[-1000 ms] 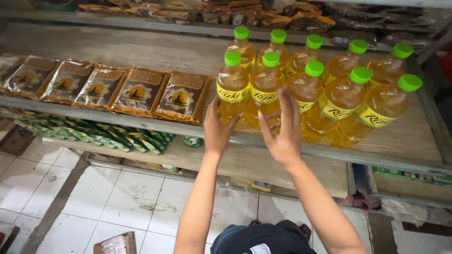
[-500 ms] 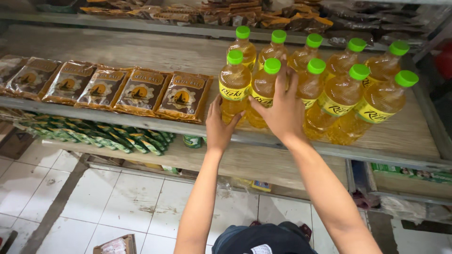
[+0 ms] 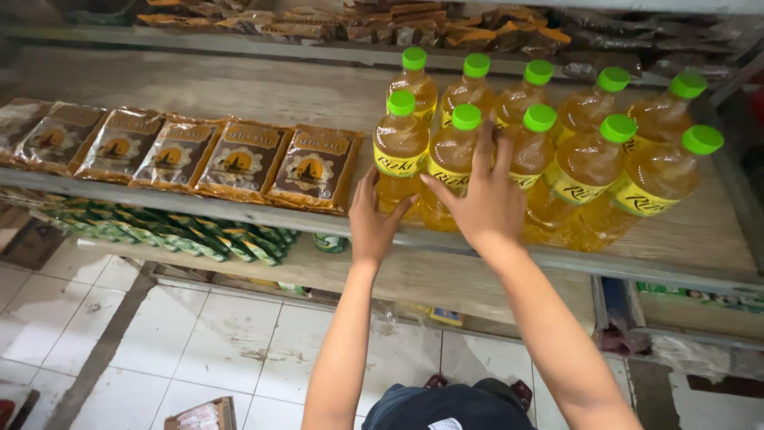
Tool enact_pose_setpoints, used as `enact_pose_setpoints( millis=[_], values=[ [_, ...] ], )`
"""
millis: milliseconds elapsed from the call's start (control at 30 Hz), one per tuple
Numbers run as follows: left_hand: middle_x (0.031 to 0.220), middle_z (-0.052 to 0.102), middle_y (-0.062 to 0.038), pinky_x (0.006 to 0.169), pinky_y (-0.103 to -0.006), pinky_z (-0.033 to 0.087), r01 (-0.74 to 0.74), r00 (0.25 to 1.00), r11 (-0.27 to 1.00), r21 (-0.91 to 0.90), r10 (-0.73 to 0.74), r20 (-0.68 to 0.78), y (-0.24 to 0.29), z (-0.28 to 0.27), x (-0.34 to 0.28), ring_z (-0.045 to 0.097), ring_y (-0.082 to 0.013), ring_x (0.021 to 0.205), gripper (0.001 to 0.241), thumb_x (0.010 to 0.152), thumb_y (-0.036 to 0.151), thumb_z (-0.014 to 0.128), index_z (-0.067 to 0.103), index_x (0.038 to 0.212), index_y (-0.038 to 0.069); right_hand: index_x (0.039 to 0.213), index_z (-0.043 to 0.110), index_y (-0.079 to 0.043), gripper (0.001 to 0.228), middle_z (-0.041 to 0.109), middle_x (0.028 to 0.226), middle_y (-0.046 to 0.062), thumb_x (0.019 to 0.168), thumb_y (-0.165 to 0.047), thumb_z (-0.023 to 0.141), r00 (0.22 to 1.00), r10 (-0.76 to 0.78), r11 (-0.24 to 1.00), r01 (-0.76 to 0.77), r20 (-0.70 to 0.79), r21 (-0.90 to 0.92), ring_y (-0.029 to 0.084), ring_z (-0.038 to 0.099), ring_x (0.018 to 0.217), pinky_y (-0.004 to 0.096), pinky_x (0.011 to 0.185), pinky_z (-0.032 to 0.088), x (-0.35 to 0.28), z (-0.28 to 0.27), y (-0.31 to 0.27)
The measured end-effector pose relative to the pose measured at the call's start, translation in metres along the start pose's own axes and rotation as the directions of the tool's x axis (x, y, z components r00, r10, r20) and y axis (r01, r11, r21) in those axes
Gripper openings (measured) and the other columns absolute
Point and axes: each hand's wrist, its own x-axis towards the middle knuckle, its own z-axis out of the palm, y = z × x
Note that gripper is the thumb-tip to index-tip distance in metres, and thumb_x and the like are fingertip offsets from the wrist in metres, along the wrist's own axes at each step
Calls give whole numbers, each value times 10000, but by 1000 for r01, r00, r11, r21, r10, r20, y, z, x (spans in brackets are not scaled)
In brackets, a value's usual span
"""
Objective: The person picks up bottles of cooking oil from a plastic pack on the floor and places them onto a shelf. The person organizes the bottles in rows, briefly carries one bottle across the store to a freezer, and returns to continue arranging the bottles by hand.
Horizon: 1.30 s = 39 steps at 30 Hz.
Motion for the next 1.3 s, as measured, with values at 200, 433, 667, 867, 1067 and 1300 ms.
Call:
enact_pose_setpoints(
  millis=[200,433,667,867,1067,1300],
  values=[
    [1334,642,-216,1029,-402,522,-20,1000,1000,14,20,-6,1,2,-1,639,-347,1251,739,812,187,878,515,1422,-17,1635,163,-154,1047,301,1670,146,862,-549,747,999,-1,944,17,-50,331,280,740,896,367,629,610,-33,12,12],
    [1351,624,-209,1024,-399,527,-7,1000,1000,-14,7,-1,4,1,-2,647,-349,1245,741,824,197,866,500,1431,-17,1642,126,-154,962,212,1762,82,944,-486,700,999,25,952,-10,-47,306,246,679,1054,364,701,602,-38,41,21],
    [1353,624,-207,1034,-392,525,-2,1000,1000,-24,2,2,5,1,-3,643,-329,1258,742,833,189,864,493,1442,-17,1658,61,-86,923,151,1740,154,1030,-364,677,954,-157,938,224,-255,263,384,423,1520,383,834,627,-37,54,23],
    [1364,625,-205,1033,-397,524,-2,1000,1000,-11,2,1,3,0,-3,638,-332,1260,749,829,190,866,493,1447,-9,1695,16,-92,951,84,1762,153,1056,-307,686,925,-232,916,312,-300,254,418,368,1551,402,994,606,-36,56,29],
    [1444,585,-206,1098,-414,490,-12,999,1000,-3,12,-44,-11,10,-13,591,-360,1335,768,847,186,864,469,1481,8,1664,104,-101,878,88,1751,158,1042,-261,702,961,-163,930,226,-225,290,357,434,1512,366,889,607,-47,56,31],
    [1613,446,-188,1249,-456,348,-52,998,994,97,55,-27,1,-18,-53,342,-388,1556,755,893,129,778,425,1554,39,1648,298,-112,833,197,1728,170,964,-96,773,866,-359,774,485,-349,407,391,339,1571,438,1158,510,-89,63,6]
  ],
)
